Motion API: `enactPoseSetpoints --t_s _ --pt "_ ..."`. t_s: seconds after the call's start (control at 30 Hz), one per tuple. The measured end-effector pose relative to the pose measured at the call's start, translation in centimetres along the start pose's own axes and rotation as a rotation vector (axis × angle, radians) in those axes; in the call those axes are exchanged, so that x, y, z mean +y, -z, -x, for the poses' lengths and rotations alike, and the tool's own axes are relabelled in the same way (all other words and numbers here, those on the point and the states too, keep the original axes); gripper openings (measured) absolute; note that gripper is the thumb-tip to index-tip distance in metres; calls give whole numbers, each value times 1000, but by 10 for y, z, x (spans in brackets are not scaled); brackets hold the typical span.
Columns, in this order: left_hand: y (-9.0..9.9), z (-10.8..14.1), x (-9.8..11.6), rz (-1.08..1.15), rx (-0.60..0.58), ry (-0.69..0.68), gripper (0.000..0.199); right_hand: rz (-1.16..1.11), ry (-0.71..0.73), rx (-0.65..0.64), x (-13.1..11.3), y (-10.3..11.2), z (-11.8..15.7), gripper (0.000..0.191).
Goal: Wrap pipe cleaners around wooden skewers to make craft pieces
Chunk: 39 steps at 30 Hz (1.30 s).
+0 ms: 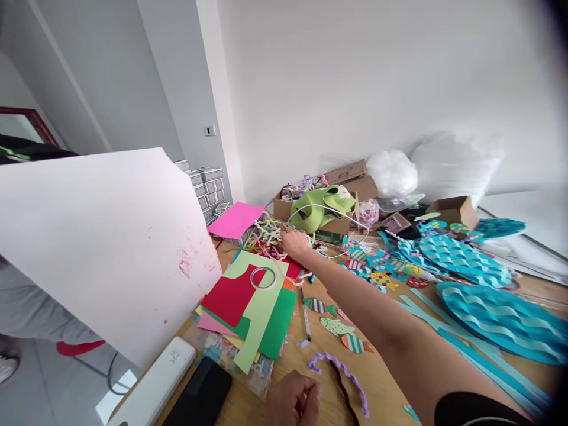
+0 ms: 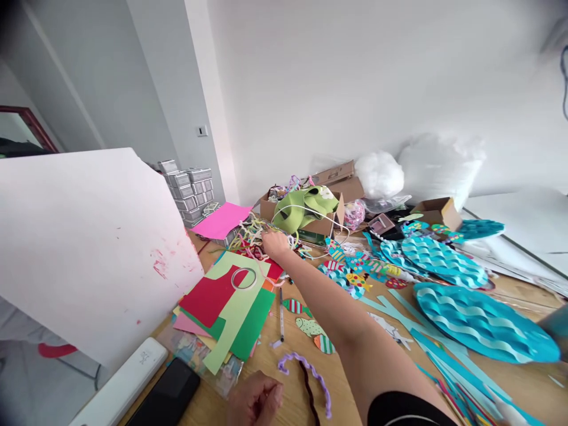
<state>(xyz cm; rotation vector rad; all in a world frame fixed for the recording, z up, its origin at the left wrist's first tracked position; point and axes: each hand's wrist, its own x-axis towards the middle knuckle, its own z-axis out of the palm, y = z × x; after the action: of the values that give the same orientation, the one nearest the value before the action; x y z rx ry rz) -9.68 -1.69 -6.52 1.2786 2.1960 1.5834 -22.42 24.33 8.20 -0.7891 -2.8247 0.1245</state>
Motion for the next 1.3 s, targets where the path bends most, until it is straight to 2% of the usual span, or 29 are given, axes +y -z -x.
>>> enactPoseSetpoints --t_s 0.1,0.2,0.47,0.6,0.67,0.77,0.8,0.87,0.97,1.03,1.1,1.17,1.3 --pt "4 -1 7 27 -13 0 36 -111 -8 97 6 11 6 29" --pt "6 -2 11 40 -26 16 37 -276 -19 136 11 21 12 28" --pt "7 -4 15 90 -29 61 44 -865 -38 149 10 32 15 28" --pt "12 -5 18 169 -21 129 46 -1140 46 92 4 49 39 32" --pt "18 -6 22 249 -10 194 47 -1242 107 30 4 62 65 36" --pt "33 -10 36 422 16 296 43 -1324 174 -94 9 77 120 40" --pt "39 -12 43 498 18 320 41 -1349 194 -153 12 80 141 39" --pt "52 -18 61 660 8 315 40 -1458 225 -372 16 84 185 32" --pt "71 -32 90 971 63 262 49 -1472 154 -561 20 84 250 28" --pt "80 -40 105 1167 114 236 49 -1426 73 -651 21 85 288 31" --pt "86 -47 117 1278 89 246 38 -1349 -13 -666 23 85 320 34" --pt "87 -49 125 1371 31 263 33 -1283 -103 -610 26 86 346 37" --pt "86 -45 139 1541 -45 429 29 -1197 -241 -489 31 88 384 46"
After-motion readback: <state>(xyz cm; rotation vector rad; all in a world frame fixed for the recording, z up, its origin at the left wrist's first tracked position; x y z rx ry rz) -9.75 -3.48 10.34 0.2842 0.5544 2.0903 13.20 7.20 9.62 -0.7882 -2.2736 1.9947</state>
